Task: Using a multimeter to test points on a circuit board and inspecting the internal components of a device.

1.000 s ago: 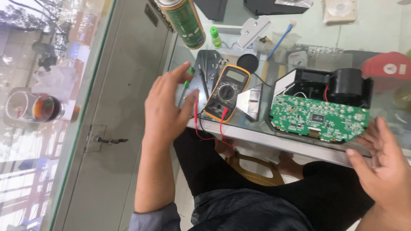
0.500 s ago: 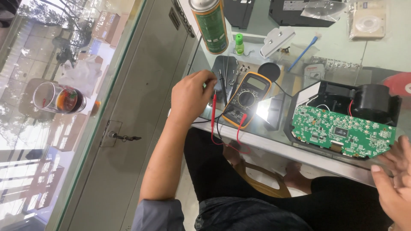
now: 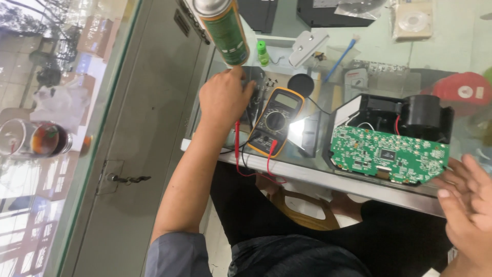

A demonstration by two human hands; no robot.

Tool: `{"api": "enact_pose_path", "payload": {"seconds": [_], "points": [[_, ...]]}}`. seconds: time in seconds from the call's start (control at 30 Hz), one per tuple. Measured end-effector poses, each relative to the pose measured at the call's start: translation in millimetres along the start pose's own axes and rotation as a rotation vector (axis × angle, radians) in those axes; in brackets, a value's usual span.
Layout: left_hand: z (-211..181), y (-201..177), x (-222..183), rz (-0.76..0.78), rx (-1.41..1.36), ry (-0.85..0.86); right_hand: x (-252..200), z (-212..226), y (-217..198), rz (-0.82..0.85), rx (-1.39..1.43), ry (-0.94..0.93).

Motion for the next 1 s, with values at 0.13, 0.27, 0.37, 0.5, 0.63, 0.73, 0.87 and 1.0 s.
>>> {"api": "enact_pose_path", "payload": {"seconds": [0.13, 0.27, 0.37, 0.5, 0.63, 0.73, 0.87, 1.0], "points": [[0, 4, 6, 0.092, 0.106, -0.062, 2, 10, 3, -0.090, 0.101, 0.074], [-2, 9, 12, 0.172, 0.133, -0.068, 3, 8, -3, -0.072, 0.073, 0.093], [-7, -3, 13, 0.184, 0.151, -0.103, 3, 11, -3, -0.045, 0.157, 0.058], [-3, -30, -1, 0.190, -0.203, -0.144, 3, 13, -4, -0.027, 0.224, 0.050], [-19, -84, -60, -0.106, -0.632, -0.075, 4, 18, -5, -0.023, 0.241, -0.039], [-70, -95, -106, -0.093, -0.832, 0.079, 2, 29, -2, -0.052, 0.070, -0.170], [-130, -84, -123, 0.105, -0.661, 0.341, 26, 61, 9, 0.043, -0.327, -0.453], [-174, -96, -127, -0.142, -0.396, 0.743, 45, 77, 31, 0.188, -0.552, -0.721]]}}
Point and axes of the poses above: each hand's wrist, its own x-axis towards the middle knuckle, its own y-axis out of the palm, z = x × y, the point moved 5 cm from there along x, towards the middle knuckle, and after that the axes turned 10 degrees about x, right-handed, at the moved point
